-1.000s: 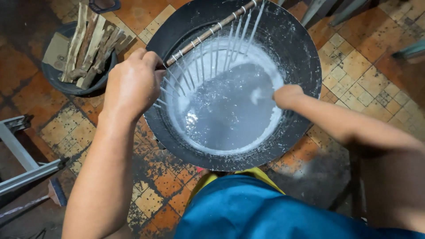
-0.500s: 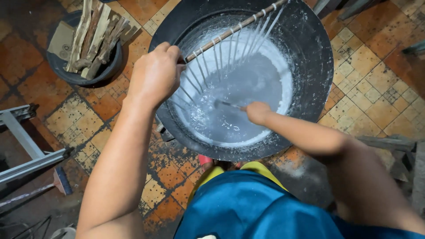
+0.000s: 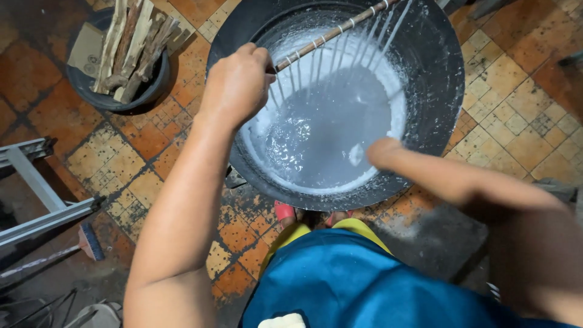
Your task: Dipping a rack of candle wicks into a vat of molten wax to coat them and then hanging them to cool.
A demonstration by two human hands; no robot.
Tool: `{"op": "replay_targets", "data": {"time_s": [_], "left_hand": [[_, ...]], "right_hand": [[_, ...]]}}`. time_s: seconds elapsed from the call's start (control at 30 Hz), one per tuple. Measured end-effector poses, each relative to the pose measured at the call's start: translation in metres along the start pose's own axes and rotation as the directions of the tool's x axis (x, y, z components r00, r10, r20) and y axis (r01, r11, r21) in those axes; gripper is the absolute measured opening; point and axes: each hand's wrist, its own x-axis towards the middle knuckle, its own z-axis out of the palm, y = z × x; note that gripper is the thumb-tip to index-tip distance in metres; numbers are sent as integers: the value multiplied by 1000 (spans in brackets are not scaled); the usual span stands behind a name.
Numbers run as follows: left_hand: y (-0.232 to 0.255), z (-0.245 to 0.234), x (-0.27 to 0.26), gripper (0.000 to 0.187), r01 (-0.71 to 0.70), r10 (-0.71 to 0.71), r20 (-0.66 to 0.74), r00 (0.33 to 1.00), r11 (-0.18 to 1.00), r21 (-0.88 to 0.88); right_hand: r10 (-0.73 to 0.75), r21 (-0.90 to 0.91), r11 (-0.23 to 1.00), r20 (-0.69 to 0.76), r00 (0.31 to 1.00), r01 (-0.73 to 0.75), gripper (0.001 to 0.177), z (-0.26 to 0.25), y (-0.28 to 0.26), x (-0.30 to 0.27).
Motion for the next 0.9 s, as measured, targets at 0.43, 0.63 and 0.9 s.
{"op": "replay_targets", "data": {"time_s": [0.43, 0.63, 0.9], "left_hand": [[-13, 87, 36, 15, 11, -9, -87, 996, 1000, 23], [10, 30, 46, 21, 133, -130, 45, 990, 989, -64], [7, 20, 47, 12, 79, -80, -44, 996, 996, -38]], "right_hand": [[-156, 279, 861, -653, 742, 426, 28, -13, -140, 132], [-25, 482, 821, -503, 864, 305, 45, -20, -49, -4], [39, 744, 626, -328, 944, 232, 54, 72, 27, 2]]}}
